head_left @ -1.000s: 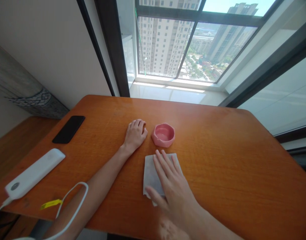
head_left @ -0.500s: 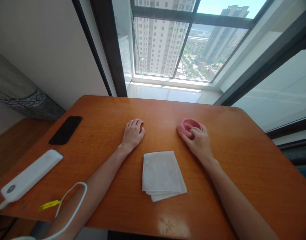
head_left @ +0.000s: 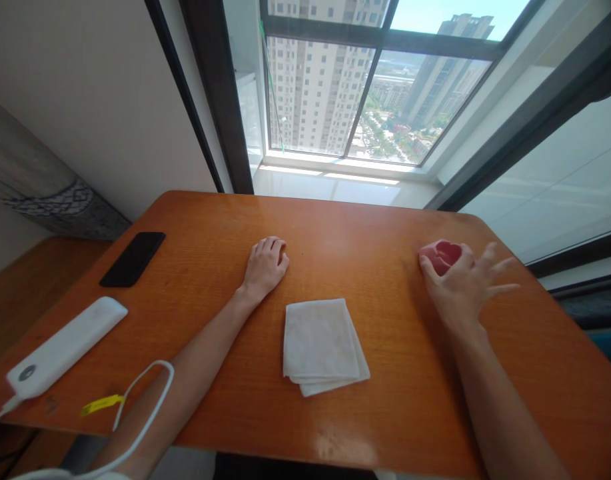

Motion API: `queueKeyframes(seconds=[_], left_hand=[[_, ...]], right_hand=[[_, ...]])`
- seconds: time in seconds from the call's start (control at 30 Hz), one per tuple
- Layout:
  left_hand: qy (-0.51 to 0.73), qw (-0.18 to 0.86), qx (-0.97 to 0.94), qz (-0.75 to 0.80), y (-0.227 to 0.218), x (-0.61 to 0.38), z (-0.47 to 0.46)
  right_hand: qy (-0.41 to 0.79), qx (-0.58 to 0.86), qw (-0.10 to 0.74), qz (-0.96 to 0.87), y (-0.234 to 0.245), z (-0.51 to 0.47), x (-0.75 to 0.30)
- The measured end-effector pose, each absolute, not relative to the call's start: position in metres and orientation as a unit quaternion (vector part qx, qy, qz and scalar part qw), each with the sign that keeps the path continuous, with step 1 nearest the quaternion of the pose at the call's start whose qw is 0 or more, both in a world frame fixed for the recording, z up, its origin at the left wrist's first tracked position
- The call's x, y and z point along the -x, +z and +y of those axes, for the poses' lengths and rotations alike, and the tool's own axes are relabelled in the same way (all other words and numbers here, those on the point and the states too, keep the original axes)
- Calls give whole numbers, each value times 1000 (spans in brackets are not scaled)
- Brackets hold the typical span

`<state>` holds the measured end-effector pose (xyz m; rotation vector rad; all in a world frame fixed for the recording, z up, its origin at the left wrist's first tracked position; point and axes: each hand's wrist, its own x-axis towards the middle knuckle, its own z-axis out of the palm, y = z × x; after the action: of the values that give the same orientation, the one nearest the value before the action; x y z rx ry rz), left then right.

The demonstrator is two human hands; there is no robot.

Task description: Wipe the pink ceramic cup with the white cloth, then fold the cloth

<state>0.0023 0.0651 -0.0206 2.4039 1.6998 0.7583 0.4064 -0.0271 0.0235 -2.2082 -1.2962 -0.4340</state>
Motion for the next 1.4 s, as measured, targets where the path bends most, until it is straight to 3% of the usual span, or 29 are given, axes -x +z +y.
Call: queueKeyframes(seconds=[0.13, 0.27, 0.37, 0.6, 0.73, 0.83, 1.0, 1.2, 1.4], left_hand=[[248, 47, -789, 559, -22, -2, 65], [247, 47, -791, 557, -22, -1, 65], [249, 51, -793, 554, -22, -1, 65], [255, 59, -790, 554, -22, -2, 64], [256, 60, -788, 556, -22, -2, 64], [255, 61, -789, 556, -22, -3, 65], [243, 73, -807, 534, -21, 9, 72], [247, 101, -833, 485, -15, 46, 87], [259, 84, -806, 525, -23, 40, 119]], right_hand=[[-84, 671, 272, -684, 34, -76, -282], [19, 539, 160, -827, 8, -125, -190], [16, 553, 112, -825, -12, -129, -217], [-58, 679, 66, -729, -34, -121, -471], [-45, 700, 52, -711, -37, -127, -530], [-54, 703, 80, -705, -27, -129, -513], [-118, 645, 214, -724, -9, -109, -417], [13, 661, 86, -745, -16, -5, -307], [39, 713, 73, -696, -13, 77, -288]])
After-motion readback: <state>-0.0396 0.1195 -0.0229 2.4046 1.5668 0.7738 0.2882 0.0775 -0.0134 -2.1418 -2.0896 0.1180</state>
